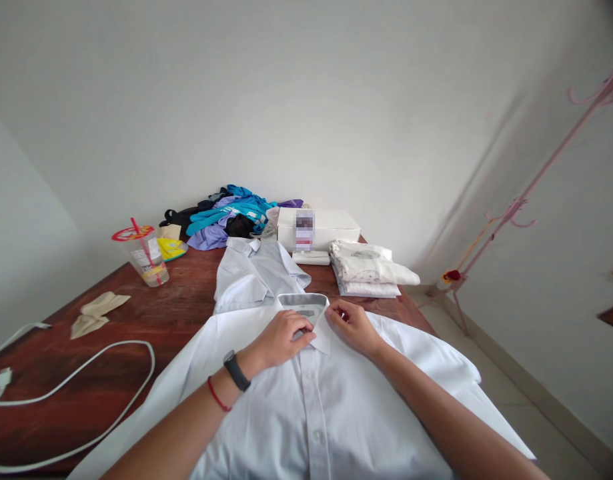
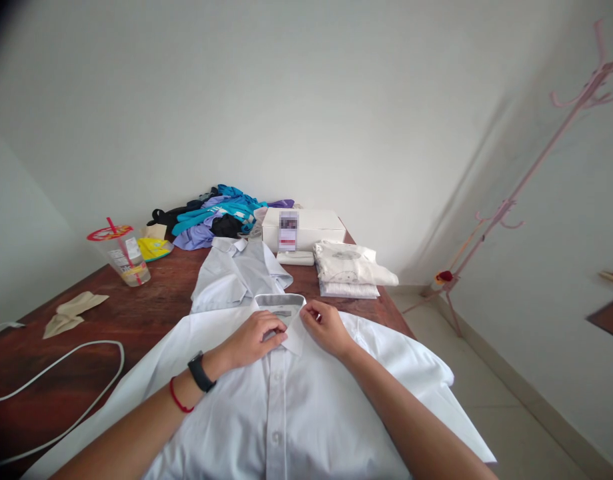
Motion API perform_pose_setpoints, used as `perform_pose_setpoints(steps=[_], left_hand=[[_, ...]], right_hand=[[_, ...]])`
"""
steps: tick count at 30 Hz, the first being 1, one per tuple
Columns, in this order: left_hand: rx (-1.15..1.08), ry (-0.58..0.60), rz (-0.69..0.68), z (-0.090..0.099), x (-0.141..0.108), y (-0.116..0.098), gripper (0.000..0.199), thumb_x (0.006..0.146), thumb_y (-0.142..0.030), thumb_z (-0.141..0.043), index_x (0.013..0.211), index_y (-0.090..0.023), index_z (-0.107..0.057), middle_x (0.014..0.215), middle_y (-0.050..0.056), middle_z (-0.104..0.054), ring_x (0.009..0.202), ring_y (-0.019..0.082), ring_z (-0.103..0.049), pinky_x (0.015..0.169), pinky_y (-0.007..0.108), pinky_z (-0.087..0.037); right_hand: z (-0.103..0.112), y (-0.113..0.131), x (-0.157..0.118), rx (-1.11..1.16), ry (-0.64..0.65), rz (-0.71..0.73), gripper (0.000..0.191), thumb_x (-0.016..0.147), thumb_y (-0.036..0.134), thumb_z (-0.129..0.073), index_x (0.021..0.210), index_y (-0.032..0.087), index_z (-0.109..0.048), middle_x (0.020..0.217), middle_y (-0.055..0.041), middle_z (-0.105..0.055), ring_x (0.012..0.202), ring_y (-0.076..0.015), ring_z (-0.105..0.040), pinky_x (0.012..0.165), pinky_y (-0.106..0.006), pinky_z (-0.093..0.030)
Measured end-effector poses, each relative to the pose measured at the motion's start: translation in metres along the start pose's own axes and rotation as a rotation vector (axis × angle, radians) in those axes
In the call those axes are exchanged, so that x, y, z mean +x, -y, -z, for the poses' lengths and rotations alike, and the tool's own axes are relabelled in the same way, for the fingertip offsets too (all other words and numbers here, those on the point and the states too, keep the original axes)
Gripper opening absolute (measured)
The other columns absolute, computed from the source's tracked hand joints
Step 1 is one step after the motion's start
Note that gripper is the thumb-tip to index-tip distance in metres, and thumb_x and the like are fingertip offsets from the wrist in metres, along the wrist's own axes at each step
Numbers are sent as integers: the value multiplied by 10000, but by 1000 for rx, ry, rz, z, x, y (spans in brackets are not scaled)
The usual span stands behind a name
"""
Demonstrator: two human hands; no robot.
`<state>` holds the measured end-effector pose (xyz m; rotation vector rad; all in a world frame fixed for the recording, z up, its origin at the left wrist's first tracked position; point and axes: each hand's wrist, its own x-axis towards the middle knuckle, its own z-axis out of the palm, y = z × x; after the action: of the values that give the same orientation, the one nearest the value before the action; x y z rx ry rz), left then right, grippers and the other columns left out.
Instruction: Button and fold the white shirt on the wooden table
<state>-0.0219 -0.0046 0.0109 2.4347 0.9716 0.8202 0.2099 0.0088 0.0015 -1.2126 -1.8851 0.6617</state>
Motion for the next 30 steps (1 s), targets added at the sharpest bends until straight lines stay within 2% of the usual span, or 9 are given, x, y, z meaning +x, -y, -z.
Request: perform_pose_setpoints(steps=[18,22,26,30], left_hand=[[-2,5,-3,-1,-1,3,168,933,-316,-678,1063,-232,-743,930,48,-769,889,233,-675,902,375,-480],[11,14,-9,-1,-1,3,170,938,-291,-680,1087,-234,-739,959,44,-769,897,231,-672,902,376,-468],[12,18,-17,-1,-1,3,171,941,-285,-681,1096,-240,-737,964,36,-769,889,225,-672,895,372,-463],[11,17,-20,-2,-1,4,174,935,-281,-688,1096,-237,-739,963,38,-770,900,232,-677,896,371,-464]], right_hand=[[-2,1,-1,28,69,15,291,961,421,-548,832,188,-667,757,-29,-671,689,-172,-577,620,-276,-428],[-3,-1,-2,40,22,11,273,967,445,-546,950,195,-654,712,1,-601,643,-157,-519,607,-275,-415],[-4,-5,-3,57,39,21,290,976,450,-544,1085,200,-642,697,22,-562,622,-150,-486,603,-274,-403],[-3,-3,-4,68,69,49,252,984,420,-544,1017,194,-651,706,11,-589,633,-149,-509,604,-271,-407]])
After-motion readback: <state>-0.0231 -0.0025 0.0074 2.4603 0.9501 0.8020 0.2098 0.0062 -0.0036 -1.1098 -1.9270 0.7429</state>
